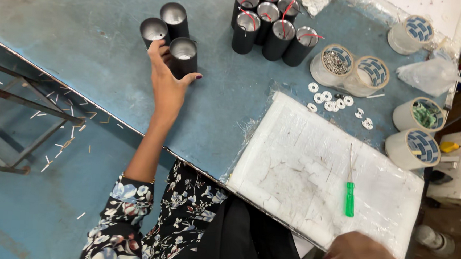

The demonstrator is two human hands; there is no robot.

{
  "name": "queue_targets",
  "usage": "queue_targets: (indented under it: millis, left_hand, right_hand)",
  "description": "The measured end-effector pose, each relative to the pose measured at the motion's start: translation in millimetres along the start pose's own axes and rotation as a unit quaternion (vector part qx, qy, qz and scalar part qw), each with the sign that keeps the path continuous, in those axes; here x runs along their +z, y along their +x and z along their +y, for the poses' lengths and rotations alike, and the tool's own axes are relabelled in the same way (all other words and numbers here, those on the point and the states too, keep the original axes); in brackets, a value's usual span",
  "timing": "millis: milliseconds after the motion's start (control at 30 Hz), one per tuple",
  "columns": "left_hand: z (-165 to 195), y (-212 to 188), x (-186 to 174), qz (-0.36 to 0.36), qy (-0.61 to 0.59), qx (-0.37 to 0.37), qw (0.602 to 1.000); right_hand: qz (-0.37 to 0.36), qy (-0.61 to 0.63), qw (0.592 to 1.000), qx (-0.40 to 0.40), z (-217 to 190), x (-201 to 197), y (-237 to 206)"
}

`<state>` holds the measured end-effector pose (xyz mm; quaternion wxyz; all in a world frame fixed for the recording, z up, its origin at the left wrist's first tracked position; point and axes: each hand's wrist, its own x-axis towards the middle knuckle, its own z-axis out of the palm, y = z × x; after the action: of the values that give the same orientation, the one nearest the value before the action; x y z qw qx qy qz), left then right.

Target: The person assembles small cylindrical lamp fixtures at a factory workbench. They hold a black cylindrical housing, insert an LED module into its base, use a green-handled screwdriver and a powered screwdriver to drive screws securing the module, attach red and black wires to the module terminals, and place completed housings with others on the table.

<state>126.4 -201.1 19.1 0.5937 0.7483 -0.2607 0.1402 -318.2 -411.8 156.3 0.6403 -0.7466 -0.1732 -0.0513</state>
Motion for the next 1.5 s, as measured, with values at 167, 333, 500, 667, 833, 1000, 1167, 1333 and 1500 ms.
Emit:
queue_targets:
  millis: [167, 333, 500, 667, 833, 1000, 1167, 1333, 1500]
  left_hand:
    - [-6.0, 13.4, -4.9, 0.051, 0.11, -0.035, 0.992]
    - [22.8, 23.8, 0.2, 0.062, 0.216, 0.066, 0.972]
    - [57.0, 17.8, 44.4, -0.02, 0.105, 0.164, 0.981]
    - [46.3, 30.1, 121.9, -0.106, -0.002, 0.149, 0.983]
    - [5.9, 31.7, 172.5, -0.049, -0.047, 0.13, 0.989]
    - [0.8, 35.9, 165.3, -0.054, -0.074, 0.033, 0.995]
    - [52.5, 30.6, 125.1, -0.136, -0.189, -0.077, 0.969]
    - [110.4, -25.3, 82.0, -0.362, -0.382, -0.292, 0.798]
    - [144.7, -112.9, 70.5, -0.499, -0.379, -0.414, 0.66]
  right_hand:
    - [-0.057, 0.035, 0.996, 0.064, 19.5, 25.1, 18.0]
    - [-0.039, 0.035, 0.996, 0.078, 27.0, 49.3, 17.3]
    - [-0.018, 0.027, 0.996, 0.079, 23.9, 62.7, -5.0]
    - [-0.015, 0.022, 0.997, 0.068, 16.0, 70.2, -21.2]
    - [-0.021, 0.022, 0.998, 0.06, 17.7, 92.0, -17.5]
    - [-0.035, 0.027, 0.997, 0.058, 12.4, 109.8, -24.4]
    - [-0.064, 0.037, 0.995, 0.062, 7.0, 107.0, -19.5]
    - [-0.089, 0.045, 0.993, 0.063, 10.5, 99.3, -18.8]
    - [-0.083, 0.038, 0.995, 0.047, 1.6, 87.6, -46.6]
